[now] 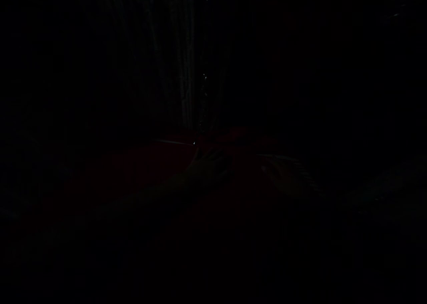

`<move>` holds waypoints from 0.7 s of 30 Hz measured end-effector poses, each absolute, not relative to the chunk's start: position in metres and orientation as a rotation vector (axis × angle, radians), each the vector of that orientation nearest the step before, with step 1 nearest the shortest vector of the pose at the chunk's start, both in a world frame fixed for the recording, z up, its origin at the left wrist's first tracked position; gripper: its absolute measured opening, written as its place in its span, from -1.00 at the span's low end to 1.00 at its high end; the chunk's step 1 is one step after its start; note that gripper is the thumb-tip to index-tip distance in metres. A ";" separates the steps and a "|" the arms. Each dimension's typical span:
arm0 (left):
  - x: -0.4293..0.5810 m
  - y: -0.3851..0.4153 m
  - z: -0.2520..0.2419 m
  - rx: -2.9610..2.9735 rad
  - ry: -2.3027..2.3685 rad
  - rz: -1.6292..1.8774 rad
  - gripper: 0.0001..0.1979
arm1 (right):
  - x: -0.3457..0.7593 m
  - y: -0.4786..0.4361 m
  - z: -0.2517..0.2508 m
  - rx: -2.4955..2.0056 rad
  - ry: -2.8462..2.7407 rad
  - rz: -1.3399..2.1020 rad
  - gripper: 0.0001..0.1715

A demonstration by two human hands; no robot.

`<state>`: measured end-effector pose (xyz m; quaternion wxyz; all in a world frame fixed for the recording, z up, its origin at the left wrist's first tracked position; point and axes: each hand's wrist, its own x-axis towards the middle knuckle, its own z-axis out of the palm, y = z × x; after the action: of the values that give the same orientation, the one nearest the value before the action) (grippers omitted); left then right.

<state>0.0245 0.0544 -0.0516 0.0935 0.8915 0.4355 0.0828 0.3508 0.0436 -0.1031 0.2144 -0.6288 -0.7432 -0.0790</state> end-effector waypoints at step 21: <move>0.025 0.055 -0.053 2.653 1.303 0.267 -0.29 | 0.348 0.043 -0.098 -1.714 -2.087 -0.185 -0.21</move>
<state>0.0251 0.0555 -0.0534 0.0866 0.8905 0.4375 0.0897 0.3480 0.0428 -0.0978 0.2158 -0.6183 -0.7528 -0.0667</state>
